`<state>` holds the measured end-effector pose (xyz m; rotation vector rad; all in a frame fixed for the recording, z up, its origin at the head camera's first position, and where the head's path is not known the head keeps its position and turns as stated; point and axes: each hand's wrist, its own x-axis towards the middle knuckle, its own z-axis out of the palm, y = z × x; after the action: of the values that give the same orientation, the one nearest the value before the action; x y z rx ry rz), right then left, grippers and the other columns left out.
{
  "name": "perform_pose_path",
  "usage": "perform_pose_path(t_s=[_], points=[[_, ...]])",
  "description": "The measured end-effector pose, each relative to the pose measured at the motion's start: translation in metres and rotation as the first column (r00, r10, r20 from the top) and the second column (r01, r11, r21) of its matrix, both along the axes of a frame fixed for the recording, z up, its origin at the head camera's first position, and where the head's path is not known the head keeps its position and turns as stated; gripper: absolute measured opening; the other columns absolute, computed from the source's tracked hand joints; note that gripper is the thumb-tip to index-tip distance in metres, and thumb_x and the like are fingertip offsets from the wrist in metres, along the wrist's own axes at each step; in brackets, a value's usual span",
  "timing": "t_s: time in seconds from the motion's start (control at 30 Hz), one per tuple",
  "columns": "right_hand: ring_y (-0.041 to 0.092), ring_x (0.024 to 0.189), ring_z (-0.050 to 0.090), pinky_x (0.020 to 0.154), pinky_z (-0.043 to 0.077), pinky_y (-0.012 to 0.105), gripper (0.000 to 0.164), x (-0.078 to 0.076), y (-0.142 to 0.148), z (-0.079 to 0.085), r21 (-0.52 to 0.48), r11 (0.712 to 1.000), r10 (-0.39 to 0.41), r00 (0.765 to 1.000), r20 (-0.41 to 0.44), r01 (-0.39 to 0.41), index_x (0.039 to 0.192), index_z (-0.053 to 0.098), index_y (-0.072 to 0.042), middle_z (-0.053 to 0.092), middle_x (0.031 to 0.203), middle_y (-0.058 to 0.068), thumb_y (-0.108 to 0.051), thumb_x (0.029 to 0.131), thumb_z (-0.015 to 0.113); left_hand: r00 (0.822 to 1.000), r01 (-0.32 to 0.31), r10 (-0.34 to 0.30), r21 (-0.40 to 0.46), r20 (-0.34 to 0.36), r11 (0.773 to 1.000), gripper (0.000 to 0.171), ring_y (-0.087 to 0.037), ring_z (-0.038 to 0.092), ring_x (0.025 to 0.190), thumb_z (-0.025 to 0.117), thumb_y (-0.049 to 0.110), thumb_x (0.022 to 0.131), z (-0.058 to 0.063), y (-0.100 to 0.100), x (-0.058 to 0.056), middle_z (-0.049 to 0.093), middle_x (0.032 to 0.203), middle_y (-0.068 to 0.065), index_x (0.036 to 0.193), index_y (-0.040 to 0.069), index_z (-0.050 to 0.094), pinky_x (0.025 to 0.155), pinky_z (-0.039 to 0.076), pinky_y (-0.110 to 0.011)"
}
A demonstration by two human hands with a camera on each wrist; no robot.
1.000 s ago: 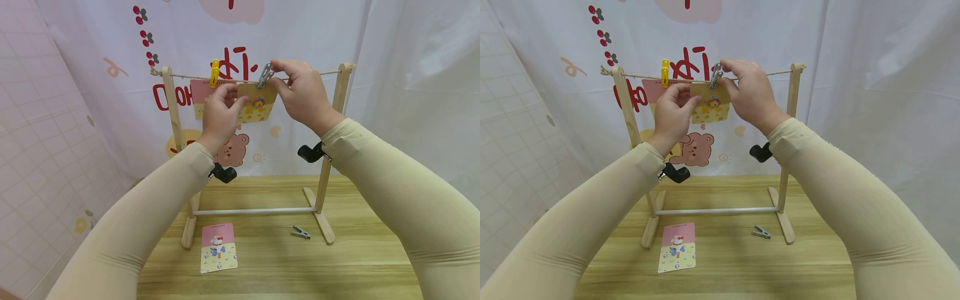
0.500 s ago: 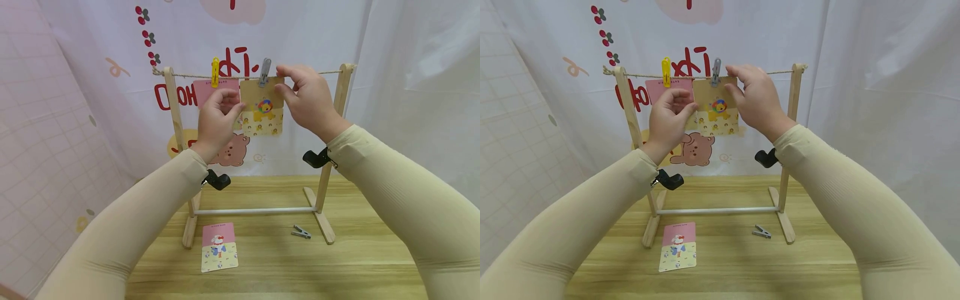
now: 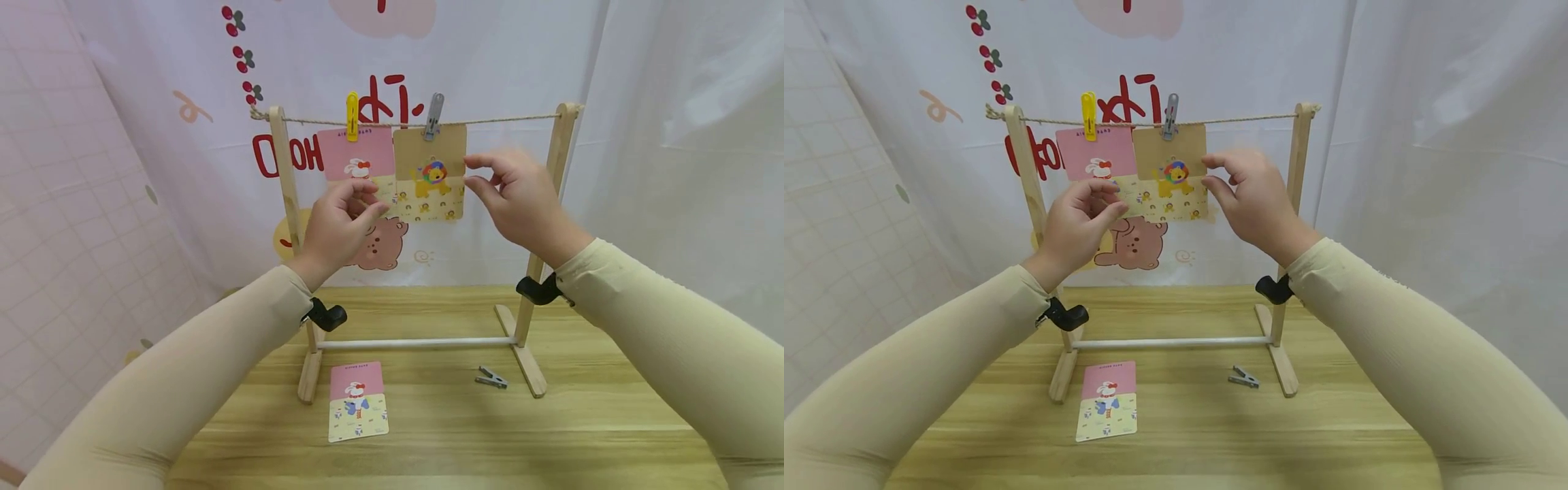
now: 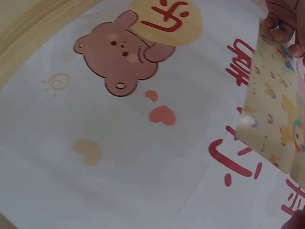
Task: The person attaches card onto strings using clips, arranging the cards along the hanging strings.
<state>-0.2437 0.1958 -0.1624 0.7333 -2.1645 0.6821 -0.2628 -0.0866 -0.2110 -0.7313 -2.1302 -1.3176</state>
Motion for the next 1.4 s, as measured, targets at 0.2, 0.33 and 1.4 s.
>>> perform_pose_path(t_s=[0.2, 0.33, 1.4], points=[[0.025, 0.085, 0.062, 0.075, 0.048, 0.035, 0.02, 0.006, 0.013, -0.026, 0.075, 0.997, -0.001, 0.998, 0.056, -0.003, 0.119, 0.076, -0.002, 0.077, 0.114, 0.013, -0.01, 0.102, 0.07, 0.995, 0.07, -0.059, -0.128, 0.086, 0.989, 0.031, -0.018, 0.07, 0.09, 0.076, 0.026, 0.1, -0.017, -0.017, 0.005, 0.069, 0.105, -0.004, 0.126, 0.011, 0.069, 0.077, 0.059, -0.03], [0.023, 0.085, 0.063, 0.076, 0.049, 0.036, 0.018, 0.006, 0.022, -0.043, 0.113, 0.994, -0.02, 0.994, 0.111, 0.007, 0.117, 0.075, -0.003, 0.077, 0.115, 0.012, -0.011, 0.101, 0.071, 0.986, 0.114, -0.088, -0.198, 0.14, 0.973, 0.029, -0.019, 0.069, 0.1, 0.076, 0.025, 0.099, -0.03, -0.024, 0.008, 0.07, 0.113, -0.002, 0.125, 0.013, 0.069, 0.09, 0.059, -0.041], [0.01, 0.092, 0.07, 0.079, 0.058, 0.033, 0.037, 0.02, 0.061, -0.202, 0.409, 0.869, -0.073, 0.746, 0.662, -0.279, 0.123, 0.073, -0.003, 0.075, 0.105, 0.001, -0.027, 0.096, 0.079, 0.879, 0.269, 0.109, -0.673, 0.464, 0.689, 0.076, -0.033, 0.049, 0.147, 0.084, 0.052, 0.087, -0.148, -0.061, 0.047, 0.048, 0.161, -0.003, 0.153, 0.026, 0.054, 0.117, 0.044, -0.057]])
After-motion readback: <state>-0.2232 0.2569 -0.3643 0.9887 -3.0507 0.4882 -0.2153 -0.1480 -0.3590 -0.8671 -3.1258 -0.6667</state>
